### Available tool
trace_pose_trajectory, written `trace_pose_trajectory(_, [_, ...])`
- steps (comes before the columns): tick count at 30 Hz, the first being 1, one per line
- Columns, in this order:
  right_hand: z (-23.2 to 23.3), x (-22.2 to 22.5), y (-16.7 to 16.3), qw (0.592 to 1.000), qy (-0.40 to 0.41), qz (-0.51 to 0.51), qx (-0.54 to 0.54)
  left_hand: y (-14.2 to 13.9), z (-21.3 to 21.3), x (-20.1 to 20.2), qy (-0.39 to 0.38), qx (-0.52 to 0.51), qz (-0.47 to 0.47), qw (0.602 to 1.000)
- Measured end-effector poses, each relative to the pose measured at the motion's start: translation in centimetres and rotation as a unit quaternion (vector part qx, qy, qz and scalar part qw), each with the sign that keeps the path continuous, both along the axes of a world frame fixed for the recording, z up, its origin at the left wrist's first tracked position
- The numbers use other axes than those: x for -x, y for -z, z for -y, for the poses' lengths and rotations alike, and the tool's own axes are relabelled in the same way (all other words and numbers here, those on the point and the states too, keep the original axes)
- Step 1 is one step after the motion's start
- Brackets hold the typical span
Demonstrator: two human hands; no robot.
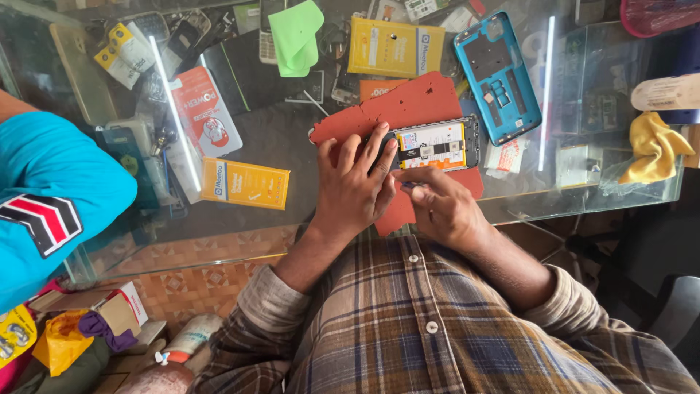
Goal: The person uses a screwdriver to tighten screws on the exposed internals of a disassembled smartphone lying on a red mat, then aligns the blue back cover onto the phone body and presses it into place. The person then powers the phone on and it boots up on the mat.
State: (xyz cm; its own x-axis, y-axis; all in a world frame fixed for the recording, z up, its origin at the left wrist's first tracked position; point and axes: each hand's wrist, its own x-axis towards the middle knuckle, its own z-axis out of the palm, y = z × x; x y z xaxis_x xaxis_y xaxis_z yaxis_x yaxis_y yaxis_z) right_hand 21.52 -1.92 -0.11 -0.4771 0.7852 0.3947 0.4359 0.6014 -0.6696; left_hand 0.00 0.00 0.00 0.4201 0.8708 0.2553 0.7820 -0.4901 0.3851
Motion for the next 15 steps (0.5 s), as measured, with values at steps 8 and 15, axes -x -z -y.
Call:
trace_pose_trajectory(8, [-5.3, -0.8, -3.0, 0.976, 0.108, -0.162, 0.098, -0.6, 0.3, -0.5, -0.016, -0.003, -0.016, 1.0])
trace_pose_trajectory(15, [-12.6, -5.8, -2.3, 0.952, 0.249, 0.175, -0.01, -0.9, -0.1, -0.9, -0.017, 0.03, -0.006, 0.999])
